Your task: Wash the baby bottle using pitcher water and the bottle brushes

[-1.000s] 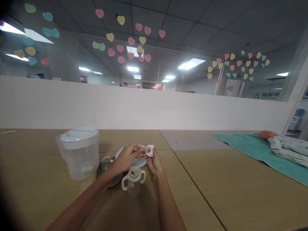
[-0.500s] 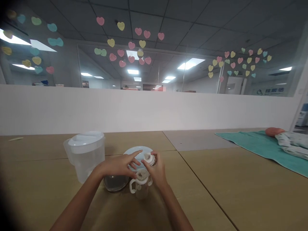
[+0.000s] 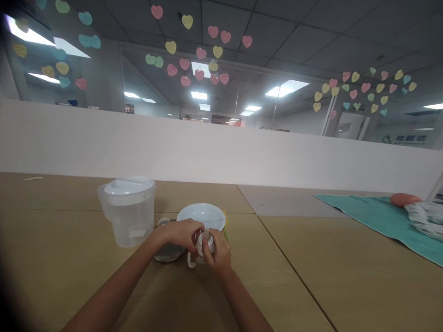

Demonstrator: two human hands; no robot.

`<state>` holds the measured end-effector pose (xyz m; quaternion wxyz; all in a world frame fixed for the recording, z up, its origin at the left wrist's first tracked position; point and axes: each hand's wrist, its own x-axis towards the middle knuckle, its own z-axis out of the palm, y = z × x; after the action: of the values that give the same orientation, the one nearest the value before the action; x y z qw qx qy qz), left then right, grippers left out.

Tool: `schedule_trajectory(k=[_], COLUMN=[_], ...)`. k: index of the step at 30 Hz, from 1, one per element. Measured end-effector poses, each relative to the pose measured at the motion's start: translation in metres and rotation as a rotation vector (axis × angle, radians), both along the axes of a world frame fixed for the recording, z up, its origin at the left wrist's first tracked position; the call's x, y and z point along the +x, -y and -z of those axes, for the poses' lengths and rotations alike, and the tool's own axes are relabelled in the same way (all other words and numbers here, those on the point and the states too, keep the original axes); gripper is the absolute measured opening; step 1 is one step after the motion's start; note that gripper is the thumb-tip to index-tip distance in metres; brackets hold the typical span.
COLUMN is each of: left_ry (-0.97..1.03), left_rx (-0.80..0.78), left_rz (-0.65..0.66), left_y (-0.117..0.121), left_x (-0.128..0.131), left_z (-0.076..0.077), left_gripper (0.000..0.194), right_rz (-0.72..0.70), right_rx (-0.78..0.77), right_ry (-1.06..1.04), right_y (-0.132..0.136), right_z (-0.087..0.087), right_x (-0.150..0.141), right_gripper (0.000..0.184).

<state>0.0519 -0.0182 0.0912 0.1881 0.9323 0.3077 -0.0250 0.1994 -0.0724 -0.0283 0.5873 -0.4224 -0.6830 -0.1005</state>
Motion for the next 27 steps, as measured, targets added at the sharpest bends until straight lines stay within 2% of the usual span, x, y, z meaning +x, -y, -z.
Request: schedule_trajectory(k=[6, 10, 19, 23, 27], left_ry=[0.003, 0.023, 0.005, -0.012, -0.021], left_rx=[-0.232, -0.285, -0.292, -0.298, -0.183], left_rz=[-0.067, -0.073, -0.057, -0.066, -0.052], left_y=[0.004, 0.004, -0.005, -0.005, -0.003], left_x=[0.000, 0.000, 0.001, 0.000, 0.000], left_z=[-0.002, -0.004, 0.003, 0.004, 0.001], left_gripper=[0.054, 0.051, 0.050, 0.054, 0.051], right_rz=[-0.070, -0.022, 0.078, 0.040, 0.015], right_rx=[-0.049, 0.055, 0.185, 0.333, 0.431], right_ry=[-0.036, -0.020, -0.087, 0.069, 0.274], right_y=[0.001, 0.001, 0.000, 0.006, 0.013], right_z=[-0.006, -0.005, -0.008, -0.007, -0.012], right_x=[0.000, 0.003, 0.005, 0.002, -0.007], right_gripper=[0.022, 0.021, 0.019, 0.010, 0.021])
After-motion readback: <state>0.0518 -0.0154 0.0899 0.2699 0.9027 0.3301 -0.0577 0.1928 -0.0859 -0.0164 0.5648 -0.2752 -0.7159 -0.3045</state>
